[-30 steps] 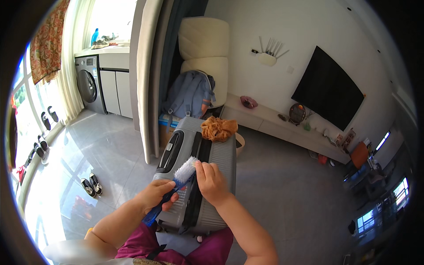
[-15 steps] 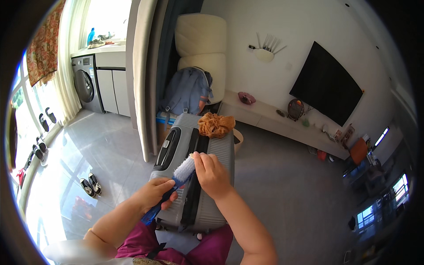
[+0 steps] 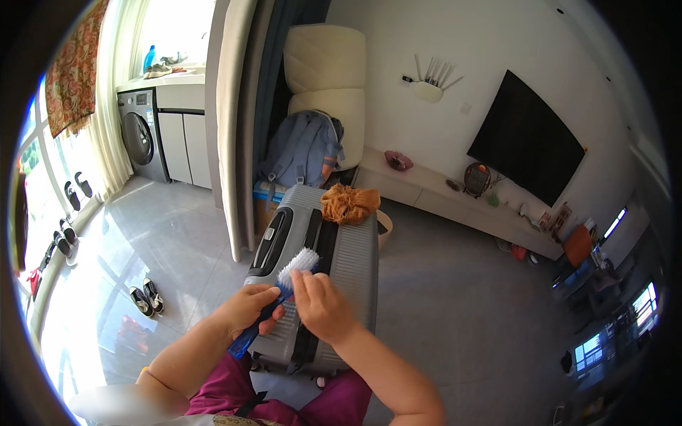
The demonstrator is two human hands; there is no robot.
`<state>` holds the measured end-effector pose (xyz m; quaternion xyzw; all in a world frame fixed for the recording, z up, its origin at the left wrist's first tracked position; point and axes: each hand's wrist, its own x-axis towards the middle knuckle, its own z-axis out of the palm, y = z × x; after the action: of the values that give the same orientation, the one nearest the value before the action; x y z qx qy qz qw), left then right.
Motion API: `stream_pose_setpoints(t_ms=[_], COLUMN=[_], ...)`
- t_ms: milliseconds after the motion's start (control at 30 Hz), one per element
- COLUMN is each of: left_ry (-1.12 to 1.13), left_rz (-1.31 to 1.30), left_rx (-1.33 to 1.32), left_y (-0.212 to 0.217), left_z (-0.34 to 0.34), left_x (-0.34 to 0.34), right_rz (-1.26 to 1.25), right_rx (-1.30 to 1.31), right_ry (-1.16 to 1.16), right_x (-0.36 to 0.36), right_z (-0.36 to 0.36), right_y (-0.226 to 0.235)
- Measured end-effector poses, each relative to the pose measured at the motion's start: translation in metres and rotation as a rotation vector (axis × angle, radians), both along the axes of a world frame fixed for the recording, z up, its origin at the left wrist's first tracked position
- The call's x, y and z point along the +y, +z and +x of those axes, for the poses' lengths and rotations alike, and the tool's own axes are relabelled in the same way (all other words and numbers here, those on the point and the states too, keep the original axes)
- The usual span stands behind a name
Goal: The person cleans a suitcase by hand using a brush and a cloth. The person uses a brush to scrub the handle and top surface of the suitcase, then wipes the area with a cloth, and continues brushing the surface.
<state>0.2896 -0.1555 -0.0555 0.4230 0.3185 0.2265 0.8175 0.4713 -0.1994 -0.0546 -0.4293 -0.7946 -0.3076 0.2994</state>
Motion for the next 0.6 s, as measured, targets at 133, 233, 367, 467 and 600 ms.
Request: stream_pose_setpoints(t_ms=[133, 233, 367, 467, 600], left_ry=[0.004, 0.005, 0.029, 0.012, 0.009], left_rz=[-0.004, -0.018, -0.021, -0.048, -0.058], left_rx=[-0.01, -0.022, -0.03, -0.063, -0.055], left_y=[-0.002, -0.005, -0.005, 0.001, 0.001], left_z=[0.001, 0.001, 0.001, 0.001, 0.002], left_x=[-0.001, -0.002, -0.003, -0.006, -0.008], right_rz=[0.068, 0.046, 0.065, 0.073, 0.111], right_rx=[-0.012, -0.004, 0.009, 0.001, -0.02], right_ry=[0.035, 0.027, 0.082, 0.045, 0.111], right_x=[0.01, 0.009, 0.0, 0.003, -0.003], right_z=[0.008, 0.013, -0.004, 0.009, -0.001], right_y=[-0.003, 0.001, 0.001, 0.003, 0.002])
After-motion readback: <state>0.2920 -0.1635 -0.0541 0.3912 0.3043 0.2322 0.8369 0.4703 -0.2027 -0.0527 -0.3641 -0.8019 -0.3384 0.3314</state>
